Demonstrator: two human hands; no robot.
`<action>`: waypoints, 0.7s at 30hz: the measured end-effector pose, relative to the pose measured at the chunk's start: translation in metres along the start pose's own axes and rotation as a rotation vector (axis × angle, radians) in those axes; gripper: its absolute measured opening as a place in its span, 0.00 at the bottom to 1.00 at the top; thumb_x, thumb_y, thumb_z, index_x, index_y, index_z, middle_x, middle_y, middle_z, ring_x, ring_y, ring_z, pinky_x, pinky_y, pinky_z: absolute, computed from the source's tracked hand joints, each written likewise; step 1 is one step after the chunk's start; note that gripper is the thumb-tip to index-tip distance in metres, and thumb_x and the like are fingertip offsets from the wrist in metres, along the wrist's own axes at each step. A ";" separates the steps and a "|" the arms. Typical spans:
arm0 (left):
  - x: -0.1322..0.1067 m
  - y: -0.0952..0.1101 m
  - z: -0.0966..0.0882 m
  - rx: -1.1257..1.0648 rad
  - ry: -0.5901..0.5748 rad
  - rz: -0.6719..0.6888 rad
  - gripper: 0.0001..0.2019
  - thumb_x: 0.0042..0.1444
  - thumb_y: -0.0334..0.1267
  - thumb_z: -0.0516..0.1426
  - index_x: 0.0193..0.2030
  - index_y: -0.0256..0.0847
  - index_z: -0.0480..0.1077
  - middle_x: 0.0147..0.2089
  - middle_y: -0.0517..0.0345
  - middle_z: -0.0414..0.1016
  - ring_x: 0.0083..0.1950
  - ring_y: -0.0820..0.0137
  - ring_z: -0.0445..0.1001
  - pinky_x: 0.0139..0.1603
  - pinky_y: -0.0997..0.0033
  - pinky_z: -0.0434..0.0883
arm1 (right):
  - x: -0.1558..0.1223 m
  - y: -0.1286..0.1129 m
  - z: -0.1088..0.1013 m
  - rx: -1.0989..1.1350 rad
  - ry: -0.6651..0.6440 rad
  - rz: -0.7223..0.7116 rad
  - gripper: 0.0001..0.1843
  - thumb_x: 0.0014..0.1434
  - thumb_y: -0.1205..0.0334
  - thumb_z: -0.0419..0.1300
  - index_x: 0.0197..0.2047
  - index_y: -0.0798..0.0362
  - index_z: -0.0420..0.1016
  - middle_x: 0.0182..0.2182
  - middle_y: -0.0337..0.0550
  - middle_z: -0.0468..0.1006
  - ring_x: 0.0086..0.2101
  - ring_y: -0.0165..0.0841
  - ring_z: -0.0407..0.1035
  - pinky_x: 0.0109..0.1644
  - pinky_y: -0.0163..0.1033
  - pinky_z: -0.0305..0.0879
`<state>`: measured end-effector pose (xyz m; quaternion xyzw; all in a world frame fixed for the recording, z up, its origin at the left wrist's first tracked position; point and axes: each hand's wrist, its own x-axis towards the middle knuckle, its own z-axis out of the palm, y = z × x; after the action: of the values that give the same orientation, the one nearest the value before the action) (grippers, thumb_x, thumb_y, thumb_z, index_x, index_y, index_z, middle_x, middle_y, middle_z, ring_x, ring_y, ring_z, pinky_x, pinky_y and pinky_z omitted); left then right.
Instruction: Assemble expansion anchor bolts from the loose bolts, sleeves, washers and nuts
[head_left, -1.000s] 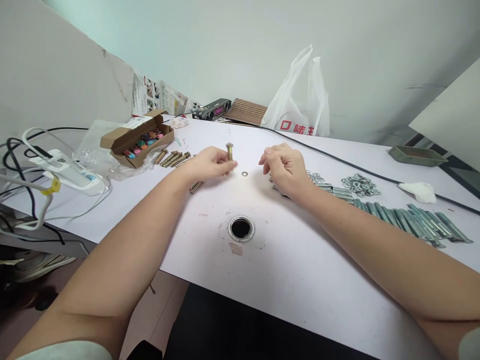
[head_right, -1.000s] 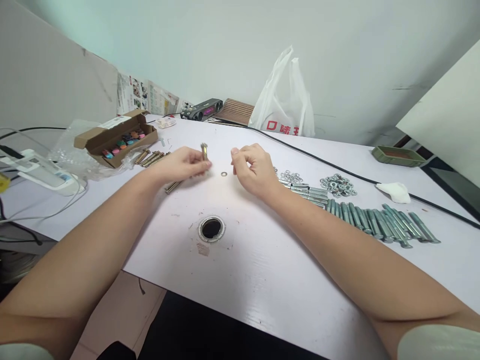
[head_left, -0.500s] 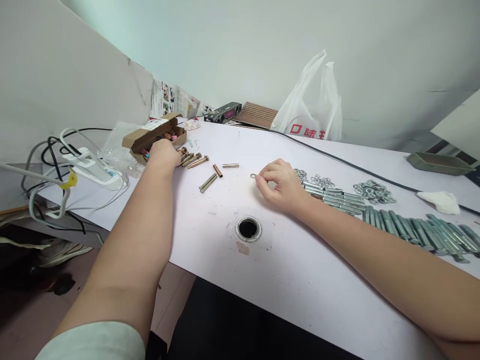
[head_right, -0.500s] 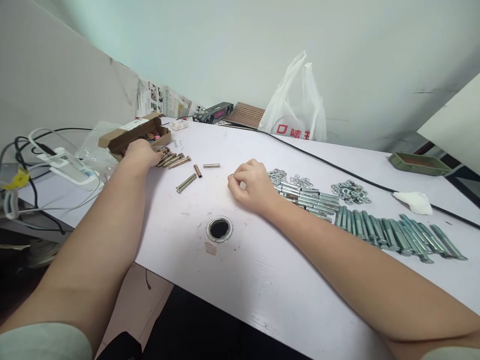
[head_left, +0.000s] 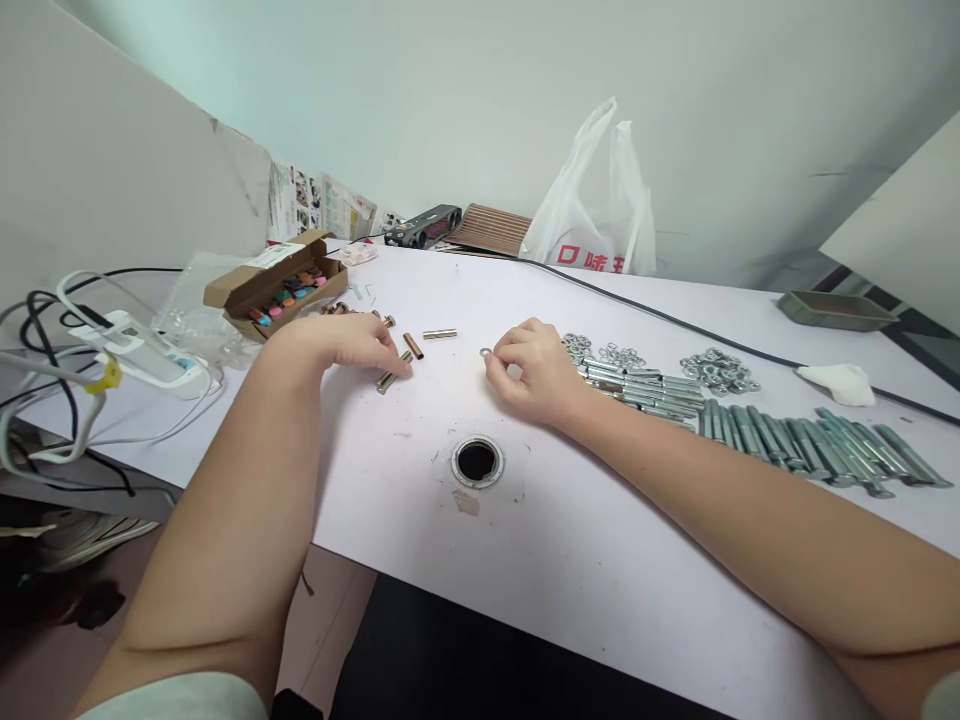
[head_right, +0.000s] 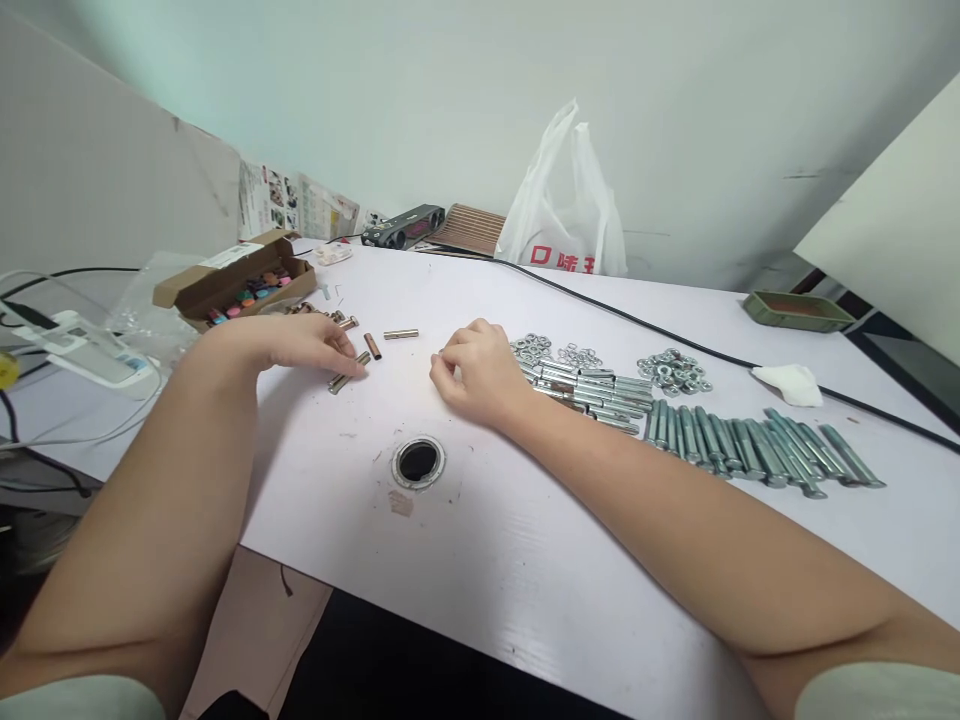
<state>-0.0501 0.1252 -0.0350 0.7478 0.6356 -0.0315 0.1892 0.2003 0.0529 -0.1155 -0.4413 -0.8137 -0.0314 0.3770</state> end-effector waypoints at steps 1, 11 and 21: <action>0.001 0.000 0.000 0.046 -0.070 -0.002 0.20 0.32 0.54 0.67 0.29 0.43 0.78 0.35 0.53 0.78 0.36 0.61 0.73 0.36 0.69 0.63 | 0.000 -0.001 0.000 0.004 -0.003 -0.003 0.18 0.62 0.64 0.55 0.20 0.54 0.69 0.27 0.44 0.78 0.35 0.37 0.63 0.43 0.46 0.54; 0.007 -0.005 0.001 0.051 -0.164 0.031 0.15 0.37 0.51 0.64 0.26 0.43 0.75 0.31 0.55 0.75 0.32 0.65 0.70 0.34 0.69 0.60 | 0.001 0.002 0.000 0.016 0.078 0.045 0.19 0.61 0.65 0.55 0.19 0.53 0.69 0.27 0.42 0.79 0.34 0.36 0.64 0.43 0.45 0.55; -0.009 0.011 0.000 -0.295 0.124 0.252 0.15 0.45 0.52 0.61 0.30 0.43 0.76 0.29 0.56 0.75 0.31 0.69 0.69 0.33 0.71 0.63 | 0.005 0.008 -0.005 0.044 0.188 0.239 0.15 0.63 0.60 0.53 0.25 0.51 0.69 0.27 0.42 0.77 0.36 0.38 0.67 0.45 0.44 0.59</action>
<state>-0.0410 0.1156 -0.0292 0.7863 0.5450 0.1318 0.2596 0.2076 0.0589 -0.1111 -0.5219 -0.7168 -0.0096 0.4622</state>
